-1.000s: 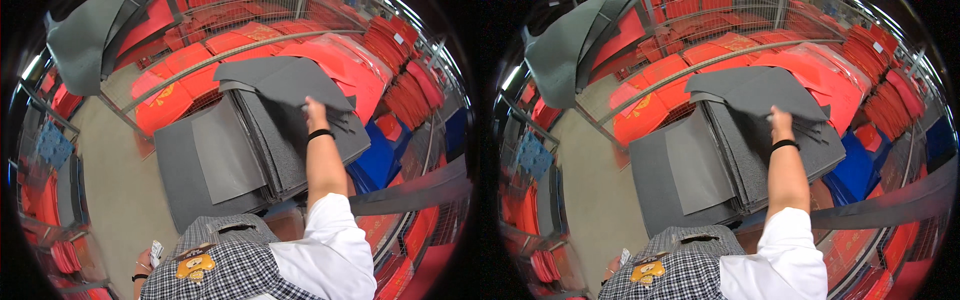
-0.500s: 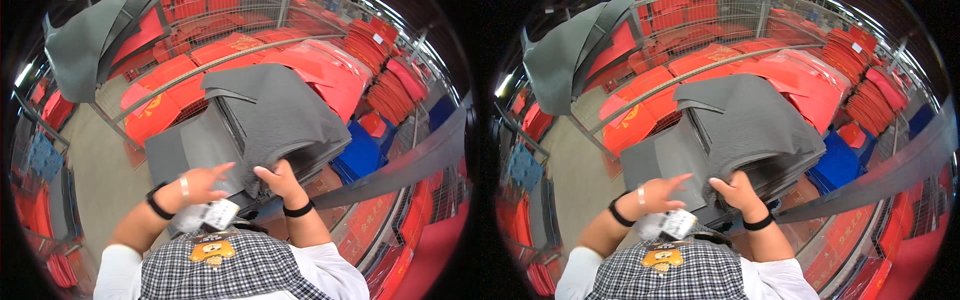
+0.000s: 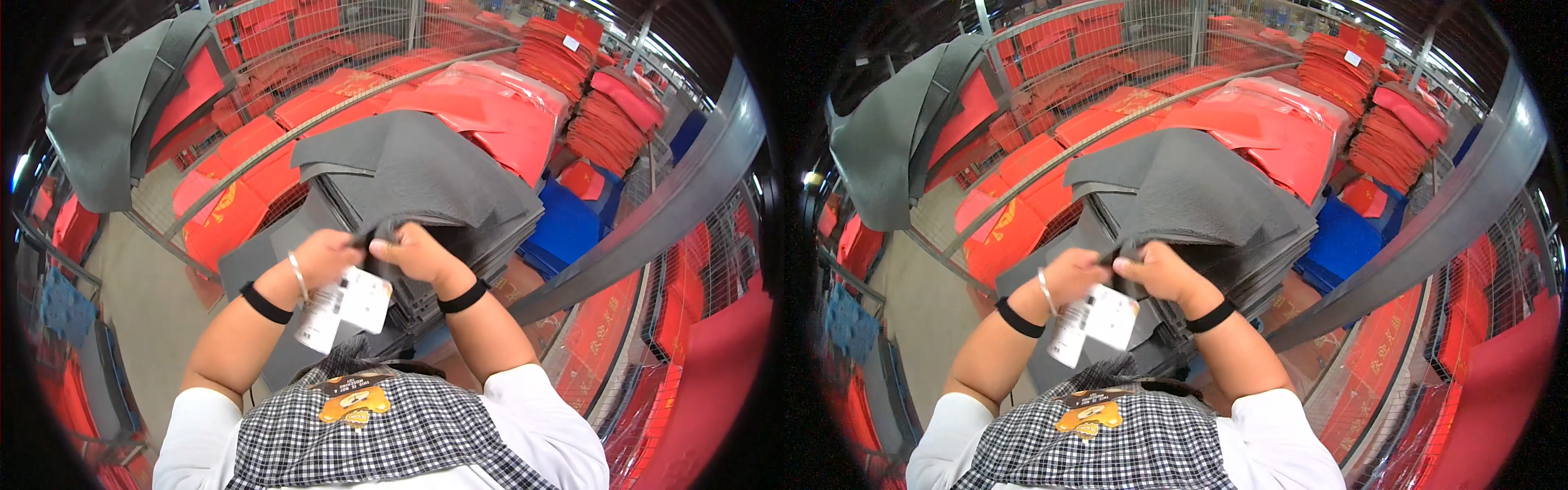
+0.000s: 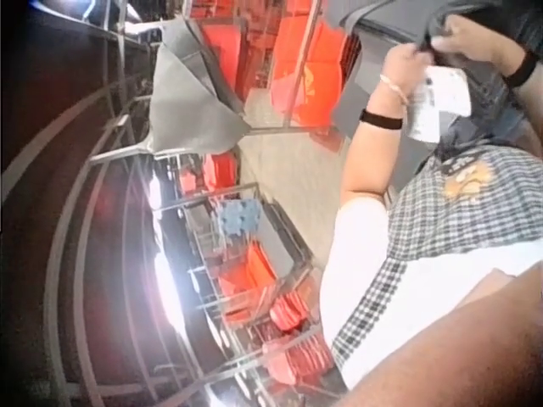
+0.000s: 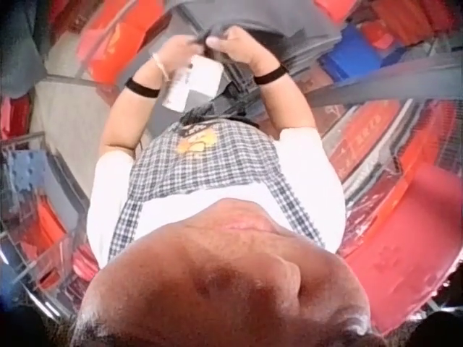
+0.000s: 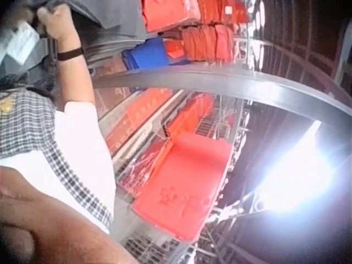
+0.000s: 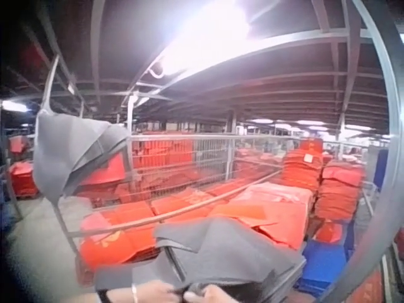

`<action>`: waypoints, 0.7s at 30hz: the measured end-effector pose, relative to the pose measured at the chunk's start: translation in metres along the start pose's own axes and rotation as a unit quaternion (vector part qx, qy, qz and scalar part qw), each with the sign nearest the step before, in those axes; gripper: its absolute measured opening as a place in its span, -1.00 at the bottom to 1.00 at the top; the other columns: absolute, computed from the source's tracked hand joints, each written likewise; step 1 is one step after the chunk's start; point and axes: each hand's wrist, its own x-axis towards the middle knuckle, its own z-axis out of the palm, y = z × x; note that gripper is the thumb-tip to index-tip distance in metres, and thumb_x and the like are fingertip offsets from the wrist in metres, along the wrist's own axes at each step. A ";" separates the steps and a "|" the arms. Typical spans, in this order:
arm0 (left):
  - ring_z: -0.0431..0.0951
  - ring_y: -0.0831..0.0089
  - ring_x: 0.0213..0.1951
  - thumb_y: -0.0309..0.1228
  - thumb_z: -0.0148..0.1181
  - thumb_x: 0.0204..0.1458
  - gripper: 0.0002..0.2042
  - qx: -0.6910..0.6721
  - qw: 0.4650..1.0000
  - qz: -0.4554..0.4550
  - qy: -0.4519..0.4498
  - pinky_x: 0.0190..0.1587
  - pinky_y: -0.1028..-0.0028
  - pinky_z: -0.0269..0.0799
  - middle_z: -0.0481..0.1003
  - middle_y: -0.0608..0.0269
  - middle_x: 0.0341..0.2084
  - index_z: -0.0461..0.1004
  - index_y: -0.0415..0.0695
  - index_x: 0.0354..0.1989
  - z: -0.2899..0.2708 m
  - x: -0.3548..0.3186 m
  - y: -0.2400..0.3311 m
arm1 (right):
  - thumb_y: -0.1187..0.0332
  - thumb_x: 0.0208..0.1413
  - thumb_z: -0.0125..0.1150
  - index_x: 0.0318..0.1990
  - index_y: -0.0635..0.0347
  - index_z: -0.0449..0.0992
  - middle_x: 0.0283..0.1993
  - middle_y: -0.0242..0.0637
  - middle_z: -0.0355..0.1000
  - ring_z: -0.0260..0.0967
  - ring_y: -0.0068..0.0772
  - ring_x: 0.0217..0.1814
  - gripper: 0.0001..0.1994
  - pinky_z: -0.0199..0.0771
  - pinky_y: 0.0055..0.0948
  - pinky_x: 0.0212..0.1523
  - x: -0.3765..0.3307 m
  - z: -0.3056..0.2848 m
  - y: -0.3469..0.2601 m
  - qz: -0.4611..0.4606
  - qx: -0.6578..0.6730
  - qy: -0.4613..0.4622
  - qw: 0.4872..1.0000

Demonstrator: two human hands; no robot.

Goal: The person picks up gray mats from a stack, carries them to a cart, and places them on top. They then pick up red mats from a different stack and place them on the cart while referring to paper slips.

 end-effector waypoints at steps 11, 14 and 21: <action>0.53 0.32 -0.42 -0.36 0.06 -0.01 -0.81 -0.537 0.659 -0.147 0.505 -0.36 0.36 0.44 0.54 0.16 -0.45 0.53 -0.21 -0.37 -0.153 -0.153 -0.230 | 0.50 -0.03 0.09 -0.42 0.27 0.49 -0.37 -0.12 0.50 0.48 -0.12 -0.43 -0.93 0.53 -0.10 -0.36 0.068 -0.223 0.066 0.084 0.429 0.524 0.731; 0.53 0.19 -0.29 -0.32 -0.04 0.05 -0.73 -0.563 0.569 -0.111 0.590 -0.15 0.15 0.47 0.54 0.11 -0.31 0.51 -0.22 -0.23 -0.170 -0.292 -0.321 | 0.49 0.01 0.00 -0.43 0.32 0.51 -0.32 -0.05 0.52 0.51 -0.07 -0.33 -0.86 0.56 -0.05 -0.22 0.087 -0.241 0.098 0.112 0.453 0.494 0.733; 0.44 0.12 0.03 -0.17 -0.16 0.16 -0.59 -0.420 0.290 -0.398 0.762 0.08 -0.25 0.13 0.43 0.02 0.04 0.36 0.02 0.14 -0.097 -0.517 -0.358 | 0.29 0.09 -0.08 -0.16 0.41 0.51 -0.03 0.00 0.47 0.43 -0.02 0.00 -0.65 0.34 -0.17 0.15 0.075 -0.282 0.110 0.106 0.353 0.501 0.783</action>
